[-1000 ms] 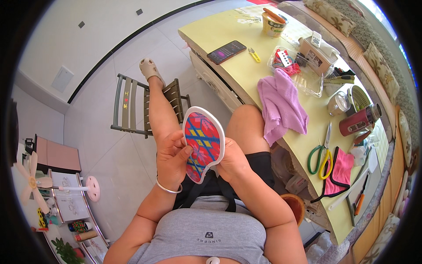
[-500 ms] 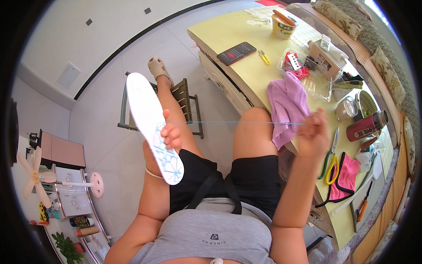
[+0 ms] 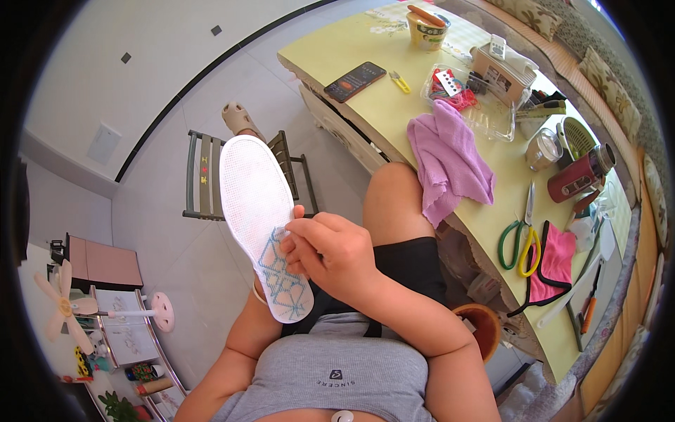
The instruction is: The person is sewing a multicolored floral insole by hand using a needle and blue thread.
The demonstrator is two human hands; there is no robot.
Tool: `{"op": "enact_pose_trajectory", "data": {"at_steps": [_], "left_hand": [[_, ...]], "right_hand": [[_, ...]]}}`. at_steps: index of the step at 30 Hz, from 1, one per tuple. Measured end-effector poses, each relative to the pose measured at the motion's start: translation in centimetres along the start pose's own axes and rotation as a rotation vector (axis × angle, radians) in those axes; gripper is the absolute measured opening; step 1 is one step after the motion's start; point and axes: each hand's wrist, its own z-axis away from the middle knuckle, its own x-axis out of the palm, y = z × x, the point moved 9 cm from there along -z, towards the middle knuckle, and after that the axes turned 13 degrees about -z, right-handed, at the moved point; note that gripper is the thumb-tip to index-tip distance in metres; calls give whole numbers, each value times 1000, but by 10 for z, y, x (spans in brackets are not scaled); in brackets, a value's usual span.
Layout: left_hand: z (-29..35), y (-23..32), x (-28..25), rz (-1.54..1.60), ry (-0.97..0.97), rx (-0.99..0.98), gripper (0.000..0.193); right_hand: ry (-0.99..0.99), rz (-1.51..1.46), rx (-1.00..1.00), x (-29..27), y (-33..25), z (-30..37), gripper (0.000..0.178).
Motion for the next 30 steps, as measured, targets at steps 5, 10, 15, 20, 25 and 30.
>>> {"op": "enact_pose_trajectory", "data": {"at_steps": [5,10,15,20,25,30], "left_hand": [[0,0,-8,-56,-76,10,64],[0,-1,-9,-31,-105,1,65],[-2,-1,-11,-17,-123,-17,65],[3,1,-7,-154,-32,3,57],[5,26,-9,-524,117,146,32],[14,44,5,-896,355,351,23]], "right_hand": [[-41,89,-121,4,-8,-2,11],[-33,100,-118,4,-7,-1,11],[-10,104,-79,3,-7,-2,10],[-16,146,-63,0,-3,-1,12],[-68,109,18,-12,8,-5,13],[-18,-251,293,-18,43,10,16]]}}
